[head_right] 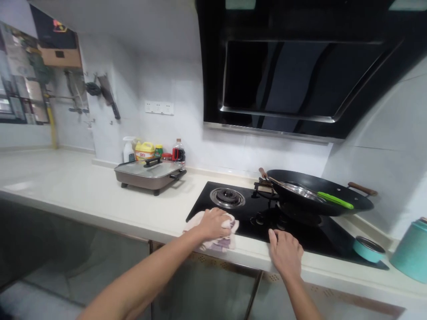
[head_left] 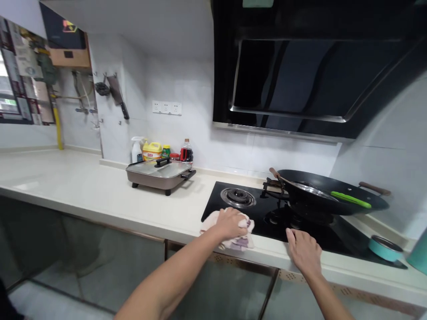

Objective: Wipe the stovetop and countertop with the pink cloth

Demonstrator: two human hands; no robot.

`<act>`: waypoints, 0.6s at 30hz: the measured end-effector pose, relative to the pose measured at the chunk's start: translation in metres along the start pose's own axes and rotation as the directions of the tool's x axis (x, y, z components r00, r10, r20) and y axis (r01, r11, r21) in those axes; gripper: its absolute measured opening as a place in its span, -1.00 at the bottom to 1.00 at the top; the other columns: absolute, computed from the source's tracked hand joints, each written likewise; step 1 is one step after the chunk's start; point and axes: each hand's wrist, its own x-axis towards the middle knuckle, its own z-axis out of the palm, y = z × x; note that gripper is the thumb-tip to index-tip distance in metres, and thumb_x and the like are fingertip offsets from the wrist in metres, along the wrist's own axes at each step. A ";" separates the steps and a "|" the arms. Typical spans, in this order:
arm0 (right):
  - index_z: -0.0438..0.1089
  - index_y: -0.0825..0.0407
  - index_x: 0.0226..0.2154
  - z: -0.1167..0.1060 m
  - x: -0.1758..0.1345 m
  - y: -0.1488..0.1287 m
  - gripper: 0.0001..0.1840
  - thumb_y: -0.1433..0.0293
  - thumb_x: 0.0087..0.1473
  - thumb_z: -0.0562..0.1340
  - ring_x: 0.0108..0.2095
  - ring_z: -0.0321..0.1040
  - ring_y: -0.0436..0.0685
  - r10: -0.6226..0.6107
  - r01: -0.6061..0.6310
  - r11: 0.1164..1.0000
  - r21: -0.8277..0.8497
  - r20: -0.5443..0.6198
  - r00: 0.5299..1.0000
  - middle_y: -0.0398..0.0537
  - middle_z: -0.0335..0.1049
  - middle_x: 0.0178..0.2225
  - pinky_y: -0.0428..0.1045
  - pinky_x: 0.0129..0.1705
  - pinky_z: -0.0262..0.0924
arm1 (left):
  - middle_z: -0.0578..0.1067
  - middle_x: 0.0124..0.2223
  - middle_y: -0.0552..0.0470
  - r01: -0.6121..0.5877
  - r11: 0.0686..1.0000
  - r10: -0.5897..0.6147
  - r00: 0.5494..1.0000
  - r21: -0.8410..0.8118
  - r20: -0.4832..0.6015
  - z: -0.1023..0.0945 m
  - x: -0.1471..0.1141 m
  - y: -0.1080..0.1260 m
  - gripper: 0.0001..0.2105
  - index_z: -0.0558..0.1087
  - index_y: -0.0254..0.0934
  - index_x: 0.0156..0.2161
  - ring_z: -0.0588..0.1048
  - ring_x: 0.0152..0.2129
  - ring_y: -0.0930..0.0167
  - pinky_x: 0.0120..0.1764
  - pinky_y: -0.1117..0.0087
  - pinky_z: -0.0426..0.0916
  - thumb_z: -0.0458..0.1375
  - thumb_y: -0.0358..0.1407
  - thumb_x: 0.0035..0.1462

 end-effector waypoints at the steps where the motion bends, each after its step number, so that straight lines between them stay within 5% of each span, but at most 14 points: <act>1: 0.51 0.02 -0.04 0.001 0.000 0.001 -0.28 -0.07 0.34 -0.16 0.02 0.33 0.43 0.000 0.000 1.000 0.000 0.008 1.000 0.20 0.47 0.02 0.32 0.10 0.15 | 0.48 0.22 0.01 0.044 0.999 -0.044 0.999 0.014 -0.013 -0.007 -0.010 -0.017 -0.59 0.54 0.04 0.08 0.36 0.16 0.11 0.17 -0.02 0.21 0.24 0.01 0.14; 6: 0.52 0.00 -0.02 0.002 -0.001 0.005 -0.26 -0.09 0.33 -0.17 0.01 0.34 0.43 -0.017 0.016 1.000 0.025 0.037 0.999 0.21 0.47 0.02 0.34 0.10 0.14 | 0.45 0.27 -0.01 0.292 0.954 -0.290 0.956 0.068 -0.045 -0.047 -0.068 -0.091 -0.59 0.49 0.05 0.15 0.32 0.21 0.12 0.16 0.04 0.22 0.13 0.02 0.24; 11: 0.51 0.00 -0.02 -0.001 -0.003 0.004 -0.28 -0.09 0.33 -0.16 0.00 0.34 0.42 -0.046 0.042 0.998 0.054 0.057 0.997 0.20 0.47 0.02 0.33 0.11 0.13 | 0.47 0.26 -0.06 0.509 0.835 -0.502 0.860 0.207 -0.091 -0.080 -0.127 -0.147 -0.61 0.52 -0.02 0.11 0.32 0.20 0.11 0.12 0.07 0.21 0.00 0.01 0.35; 15: 0.49 0.01 0.01 -0.006 -0.002 0.002 -0.27 -0.08 0.33 -0.18 0.05 0.32 0.43 -0.033 0.025 0.990 0.135 0.054 0.998 0.19 0.46 0.05 0.34 0.15 0.11 | 0.50 0.21 -0.05 0.606 0.754 -0.567 0.796 0.255 -0.213 -0.087 -0.157 -0.162 -0.60 0.51 0.00 0.12 0.32 0.19 0.12 0.09 0.11 0.19 -0.06 0.02 0.39; 18: 0.49 0.02 -0.03 -0.009 0.001 0.006 -0.28 -0.06 0.34 -0.19 0.08 0.32 0.40 -0.002 -0.007 0.966 0.259 0.034 0.999 0.21 0.46 0.06 0.31 0.16 0.13 | 0.52 0.15 -0.05 0.642 0.723 -0.575 0.765 0.257 -0.291 -0.081 -0.159 -0.144 -0.61 0.53 -0.03 0.08 0.33 0.15 0.10 0.07 0.09 0.19 -0.02 0.03 0.38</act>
